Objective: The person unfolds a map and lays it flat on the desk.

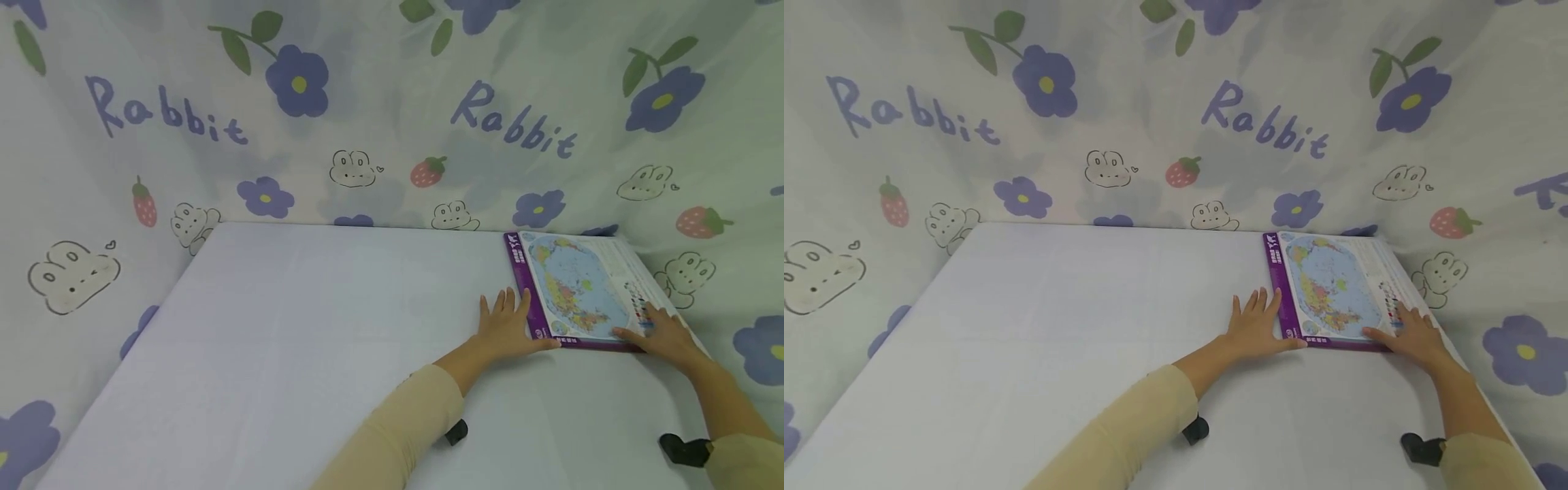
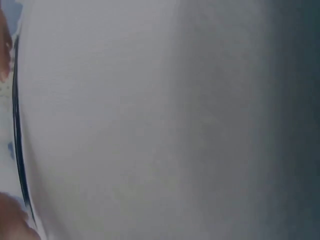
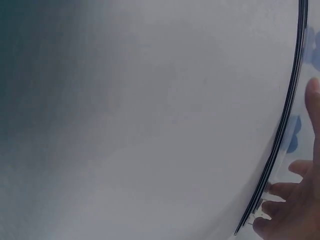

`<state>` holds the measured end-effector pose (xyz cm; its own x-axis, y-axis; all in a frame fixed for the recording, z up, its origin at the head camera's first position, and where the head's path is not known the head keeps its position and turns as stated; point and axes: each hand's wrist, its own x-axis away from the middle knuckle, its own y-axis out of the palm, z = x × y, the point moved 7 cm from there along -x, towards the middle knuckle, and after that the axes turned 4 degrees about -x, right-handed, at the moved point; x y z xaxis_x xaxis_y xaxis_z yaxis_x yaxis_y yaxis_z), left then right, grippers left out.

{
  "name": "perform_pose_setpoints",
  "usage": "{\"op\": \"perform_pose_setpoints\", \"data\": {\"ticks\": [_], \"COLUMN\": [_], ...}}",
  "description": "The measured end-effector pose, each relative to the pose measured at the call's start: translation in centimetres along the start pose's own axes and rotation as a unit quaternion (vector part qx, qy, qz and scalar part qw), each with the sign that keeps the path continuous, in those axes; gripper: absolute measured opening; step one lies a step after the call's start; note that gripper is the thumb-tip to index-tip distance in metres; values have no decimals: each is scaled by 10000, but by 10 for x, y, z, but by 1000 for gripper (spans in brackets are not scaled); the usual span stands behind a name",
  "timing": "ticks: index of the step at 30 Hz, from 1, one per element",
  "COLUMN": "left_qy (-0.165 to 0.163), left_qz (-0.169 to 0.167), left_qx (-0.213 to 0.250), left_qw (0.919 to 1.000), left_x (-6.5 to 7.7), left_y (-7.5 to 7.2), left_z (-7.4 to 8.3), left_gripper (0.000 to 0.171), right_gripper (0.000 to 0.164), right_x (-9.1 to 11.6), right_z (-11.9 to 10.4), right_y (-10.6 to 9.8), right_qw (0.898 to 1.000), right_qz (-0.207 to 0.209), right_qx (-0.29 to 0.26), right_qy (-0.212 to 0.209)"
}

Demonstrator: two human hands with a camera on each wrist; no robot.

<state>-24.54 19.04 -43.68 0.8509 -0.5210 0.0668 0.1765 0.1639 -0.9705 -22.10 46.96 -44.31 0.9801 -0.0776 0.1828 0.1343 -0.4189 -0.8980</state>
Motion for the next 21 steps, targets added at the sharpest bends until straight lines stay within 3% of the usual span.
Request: {"op": "perform_pose_setpoints", "data": {"ticks": [7,14,18,21], "left_qy": [-97,-41,-150,-264], "left_qz": [-52,-389,-337,-127], "left_qx": [-39,113,530,1090], "left_qw": [9999,9992,9979,9936], "left_x": [-5,-7,-8,-10], "left_y": [7,10,11,10], "left_z": [-3,2,3,2], "left_gripper": [100,95,89,83], "right_gripper": [107,108,105,100], "right_x": [-2,-5,-6,-3], "right_z": [1,-7,-12,-12], "right_y": [5,3,0,-6], "right_qw": [9998,9998,9994,9988], "right_qz": [89,-3,88,312], "right_qx": [86,-173,-286,-359], "right_qy": [-167,-134,-174,-132]}}
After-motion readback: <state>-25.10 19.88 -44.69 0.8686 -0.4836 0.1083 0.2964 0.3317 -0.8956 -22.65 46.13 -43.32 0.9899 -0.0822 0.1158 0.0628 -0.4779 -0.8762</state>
